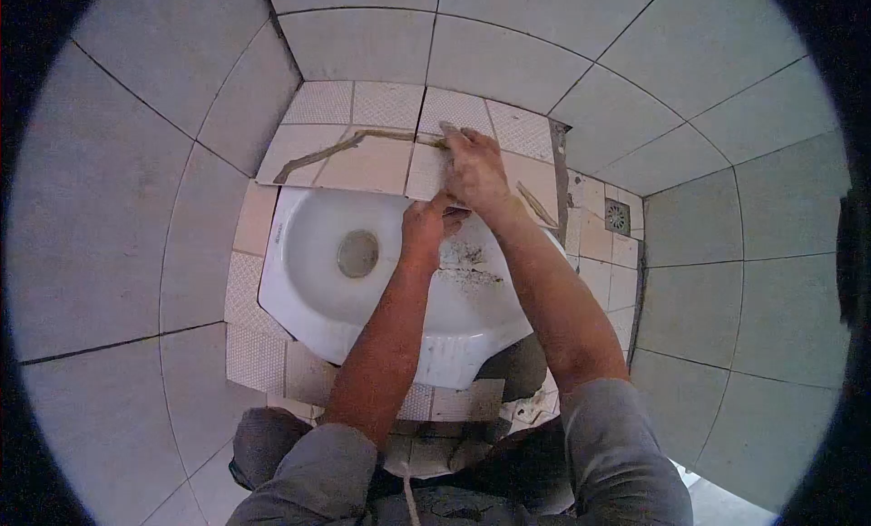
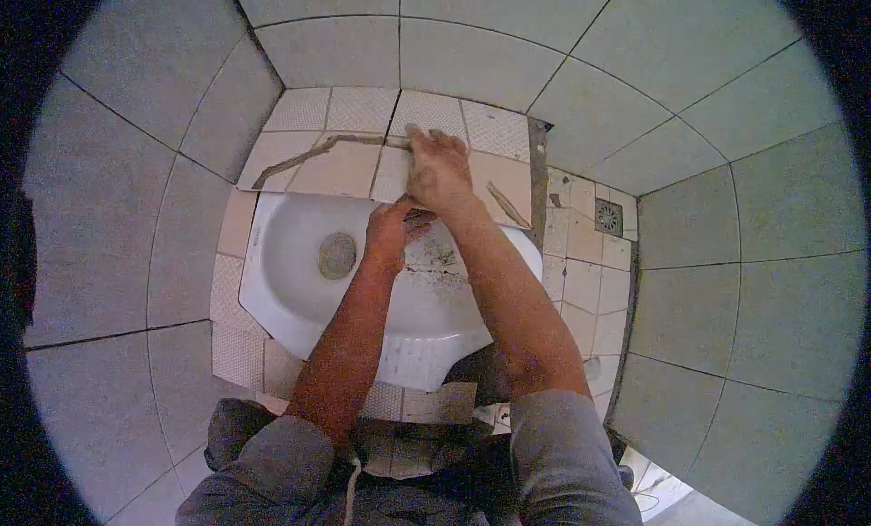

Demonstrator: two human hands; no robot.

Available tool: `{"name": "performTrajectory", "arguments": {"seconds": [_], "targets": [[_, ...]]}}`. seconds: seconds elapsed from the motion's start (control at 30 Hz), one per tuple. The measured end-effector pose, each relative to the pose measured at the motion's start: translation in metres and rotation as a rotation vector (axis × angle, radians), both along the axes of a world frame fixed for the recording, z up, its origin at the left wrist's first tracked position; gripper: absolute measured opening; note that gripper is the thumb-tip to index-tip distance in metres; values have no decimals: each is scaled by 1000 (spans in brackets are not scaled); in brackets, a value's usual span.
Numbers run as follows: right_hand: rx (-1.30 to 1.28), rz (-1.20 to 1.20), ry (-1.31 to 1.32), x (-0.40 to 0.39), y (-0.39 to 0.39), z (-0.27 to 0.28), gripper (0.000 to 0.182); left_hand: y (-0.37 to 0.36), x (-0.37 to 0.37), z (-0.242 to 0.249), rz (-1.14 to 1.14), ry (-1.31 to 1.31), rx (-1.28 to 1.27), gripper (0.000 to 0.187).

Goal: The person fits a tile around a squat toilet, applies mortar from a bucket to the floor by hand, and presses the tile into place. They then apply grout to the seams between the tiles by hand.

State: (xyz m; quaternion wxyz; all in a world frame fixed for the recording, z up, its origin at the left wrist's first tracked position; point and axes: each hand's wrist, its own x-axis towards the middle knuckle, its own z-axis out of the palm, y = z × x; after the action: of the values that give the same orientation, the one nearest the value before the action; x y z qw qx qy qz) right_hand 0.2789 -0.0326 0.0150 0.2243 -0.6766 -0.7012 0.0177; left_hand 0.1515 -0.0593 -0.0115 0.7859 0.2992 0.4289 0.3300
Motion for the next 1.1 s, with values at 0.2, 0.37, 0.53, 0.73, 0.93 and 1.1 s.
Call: {"name": "performTrajectory", "arguments": {"seconds": [0.2, 0.37, 0.53, 0.73, 0.93, 1.1], "targets": [[-85, -132, -13, 20, -9, 2, 62, 1, 2, -7, 53, 11, -60, 41], [-5, -186, -77, 35, -21, 0, 57, -2, 2, 5, 48, -3, -40, 42], [20, -249, -54, 51, -25, -4, 55, -1, 3, 0, 58, 14, -26, 44], [141, -138, 33, 35, -15, -7, 55, -1, 2, 1, 51, 26, -34, 41], [28, -51, 138, -21, 2, 8, 59, 0, 1, -10, 87, 44, 34, 36], [41, -82, -2, -18, 6, -3, 56, 2, -1, -2, 26, 125, 27, 33]]}}
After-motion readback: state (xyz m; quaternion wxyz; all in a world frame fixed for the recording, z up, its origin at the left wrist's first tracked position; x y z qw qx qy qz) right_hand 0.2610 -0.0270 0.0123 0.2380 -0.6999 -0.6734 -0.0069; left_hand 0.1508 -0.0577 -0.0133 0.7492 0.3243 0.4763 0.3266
